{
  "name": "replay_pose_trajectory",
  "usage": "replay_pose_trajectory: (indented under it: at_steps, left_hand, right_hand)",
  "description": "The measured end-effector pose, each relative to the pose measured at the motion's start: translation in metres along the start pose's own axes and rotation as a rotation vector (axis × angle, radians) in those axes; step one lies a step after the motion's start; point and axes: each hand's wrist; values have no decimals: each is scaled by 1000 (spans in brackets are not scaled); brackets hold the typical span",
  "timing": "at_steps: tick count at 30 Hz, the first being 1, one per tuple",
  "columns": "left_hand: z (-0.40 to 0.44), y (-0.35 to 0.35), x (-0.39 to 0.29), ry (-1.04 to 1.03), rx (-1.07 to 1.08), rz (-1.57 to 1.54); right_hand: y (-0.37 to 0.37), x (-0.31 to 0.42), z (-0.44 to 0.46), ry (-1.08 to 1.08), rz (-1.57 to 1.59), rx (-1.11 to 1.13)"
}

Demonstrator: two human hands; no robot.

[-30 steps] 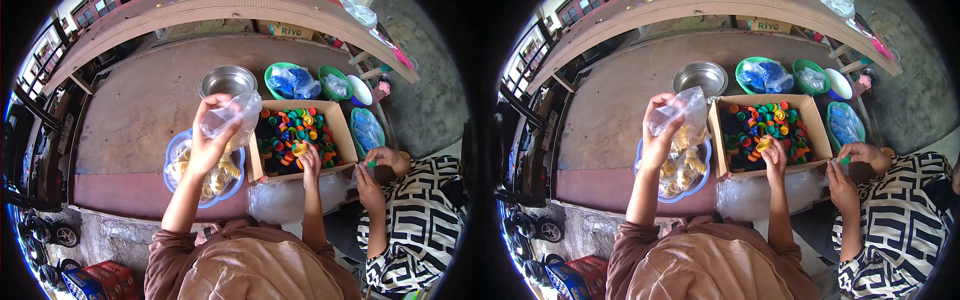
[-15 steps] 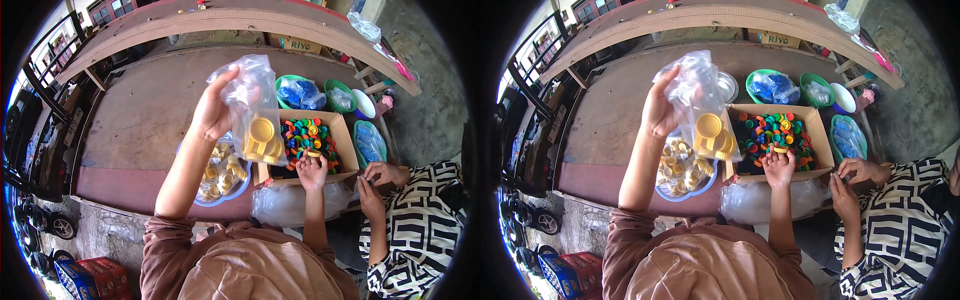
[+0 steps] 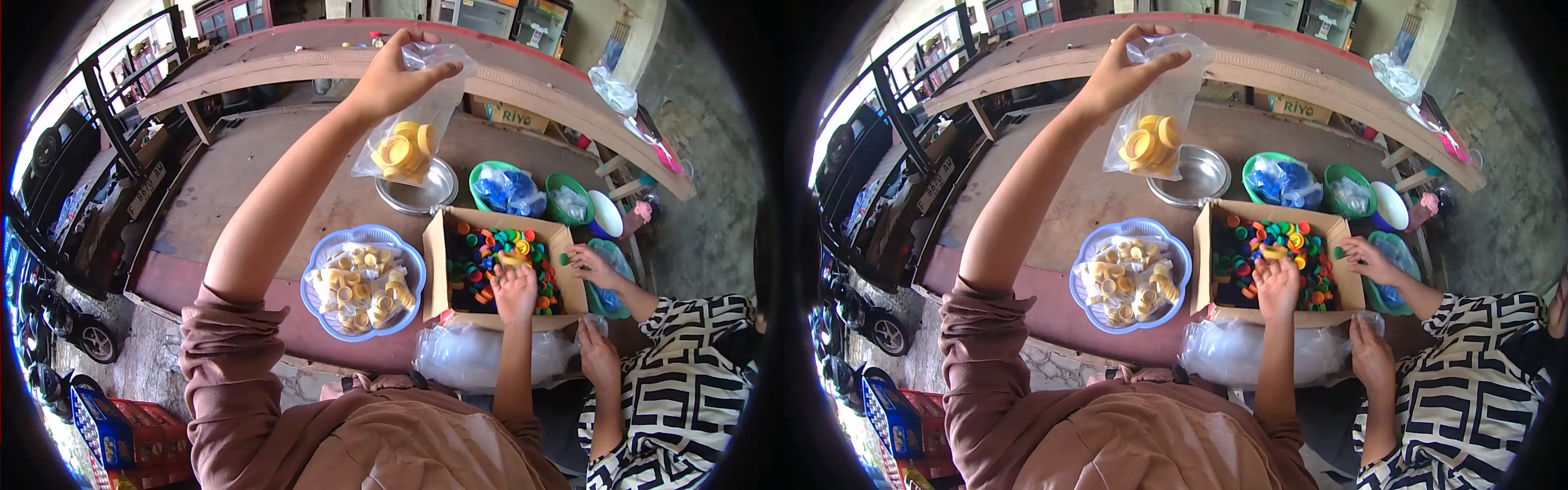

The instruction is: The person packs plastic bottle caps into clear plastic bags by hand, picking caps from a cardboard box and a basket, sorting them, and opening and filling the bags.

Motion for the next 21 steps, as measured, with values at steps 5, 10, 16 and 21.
replay_pose_trajectory:
  at_steps: [5, 10, 16, 21]
  left_hand:
    - [-12, -2, 1, -43, 84, 58]
    - [-29, -17, -18, 15, 168, -151]
    - [-37, -23, -35, -31, 170, -114]
    - [-43, -26, -28, -232, 164, 35]
  right_hand:
    - [-110, 74, 9, 388, -405, 210]
    - [-247, 120, -10, 886, -811, 475]
    - [-264, 109, 6, 936, -1189, 480]
    - [-257, 100, 8, 545, -1117, 412]
Point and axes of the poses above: each hand's wrist, its own z-axis towards the middle knuckle, its own y-axis out of the back of the hand, x = y × z, and after that the axes turned 14 degrees about -y, right-handed
